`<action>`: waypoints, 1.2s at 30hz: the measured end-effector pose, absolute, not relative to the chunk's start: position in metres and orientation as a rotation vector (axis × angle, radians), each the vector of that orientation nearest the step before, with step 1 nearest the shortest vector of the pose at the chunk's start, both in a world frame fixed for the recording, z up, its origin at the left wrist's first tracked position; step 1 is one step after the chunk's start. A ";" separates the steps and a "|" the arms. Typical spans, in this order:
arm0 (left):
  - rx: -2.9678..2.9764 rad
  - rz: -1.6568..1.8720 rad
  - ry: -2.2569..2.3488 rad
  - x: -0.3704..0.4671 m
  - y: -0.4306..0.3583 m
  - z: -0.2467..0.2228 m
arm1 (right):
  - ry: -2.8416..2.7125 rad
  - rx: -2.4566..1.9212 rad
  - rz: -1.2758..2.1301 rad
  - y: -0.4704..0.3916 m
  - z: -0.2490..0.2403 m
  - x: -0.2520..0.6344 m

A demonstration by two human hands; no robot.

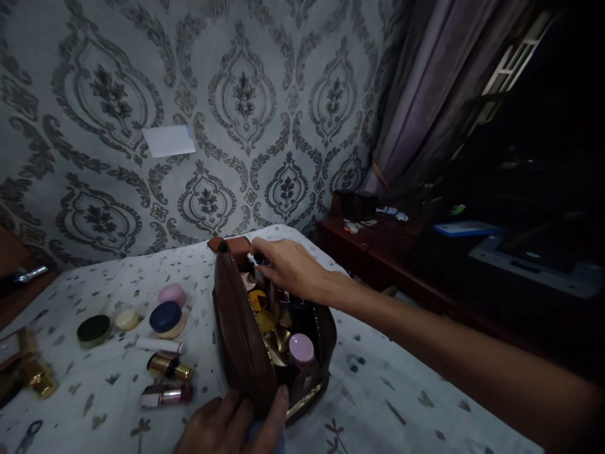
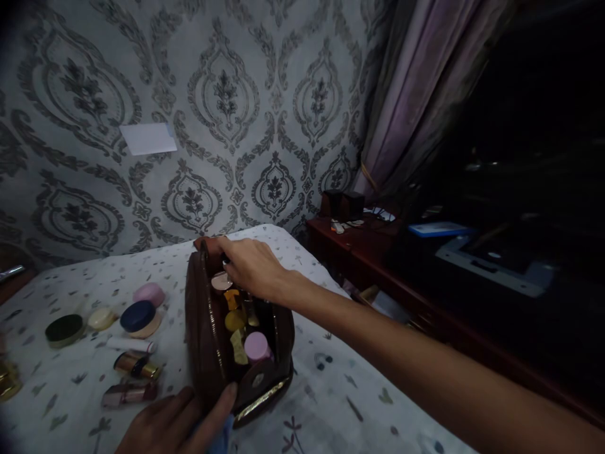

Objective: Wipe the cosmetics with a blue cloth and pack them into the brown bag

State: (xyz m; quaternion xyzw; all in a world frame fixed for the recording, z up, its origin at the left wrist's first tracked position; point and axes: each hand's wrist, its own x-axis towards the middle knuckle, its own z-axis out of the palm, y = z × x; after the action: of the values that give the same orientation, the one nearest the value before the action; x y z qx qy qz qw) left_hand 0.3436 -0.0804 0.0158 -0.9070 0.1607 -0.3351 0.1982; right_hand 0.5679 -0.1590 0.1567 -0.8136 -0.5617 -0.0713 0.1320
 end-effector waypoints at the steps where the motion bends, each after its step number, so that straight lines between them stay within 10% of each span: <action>1: -2.538 -0.926 0.447 0.343 -0.081 0.016 | -1.647 -2.392 -0.217 -0.157 0.157 0.567; 36: -2.597 -0.945 0.444 0.342 -0.079 0.012 | -1.668 -2.386 -0.397 -0.139 0.180 0.588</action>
State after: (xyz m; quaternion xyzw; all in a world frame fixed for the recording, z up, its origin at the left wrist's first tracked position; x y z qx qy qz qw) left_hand 0.3418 -0.0793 0.0124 -0.9142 0.1564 -0.3325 0.1706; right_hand 0.5883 -0.1391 0.1801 -0.8078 -0.5648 -0.1345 0.1016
